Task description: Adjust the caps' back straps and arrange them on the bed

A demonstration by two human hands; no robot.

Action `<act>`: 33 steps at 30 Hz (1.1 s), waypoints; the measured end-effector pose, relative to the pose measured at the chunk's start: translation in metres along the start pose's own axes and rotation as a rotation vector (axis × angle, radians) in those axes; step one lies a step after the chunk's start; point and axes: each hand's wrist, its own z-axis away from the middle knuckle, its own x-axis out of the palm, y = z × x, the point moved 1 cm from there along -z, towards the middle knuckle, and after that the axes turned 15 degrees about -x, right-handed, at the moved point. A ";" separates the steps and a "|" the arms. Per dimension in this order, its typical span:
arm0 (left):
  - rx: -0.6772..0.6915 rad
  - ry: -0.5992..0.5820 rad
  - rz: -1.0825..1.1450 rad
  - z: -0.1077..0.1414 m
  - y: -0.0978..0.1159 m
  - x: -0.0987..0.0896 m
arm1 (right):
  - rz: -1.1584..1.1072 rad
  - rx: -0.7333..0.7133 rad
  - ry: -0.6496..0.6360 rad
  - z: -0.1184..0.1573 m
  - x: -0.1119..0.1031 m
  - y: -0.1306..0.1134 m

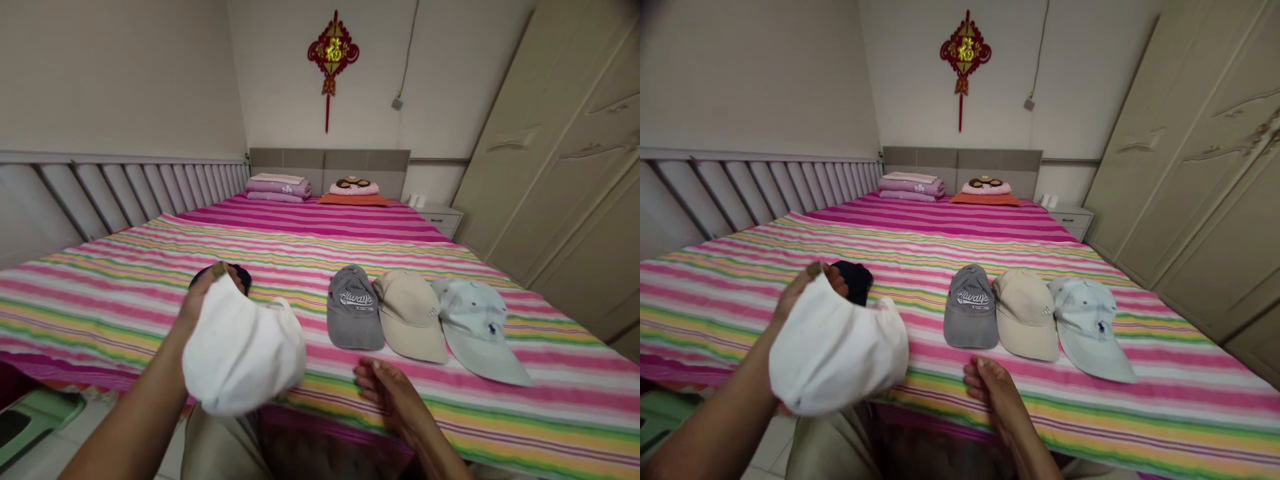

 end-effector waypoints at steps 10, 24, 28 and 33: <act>0.635 0.796 -0.881 -0.046 0.059 -0.065 | -0.392 0.082 0.239 -0.023 0.001 0.008; -0.232 0.013 -0.626 -0.020 -0.169 -0.034 | -0.564 0.103 0.229 -0.042 0.008 0.018; -0.474 -0.143 0.059 -0.030 -0.167 -0.002 | -0.546 0.072 0.081 -0.008 0.008 0.027; -0.534 -0.168 0.369 -0.044 -0.150 0.003 | -0.287 0.023 -0.289 0.026 -0.013 0.039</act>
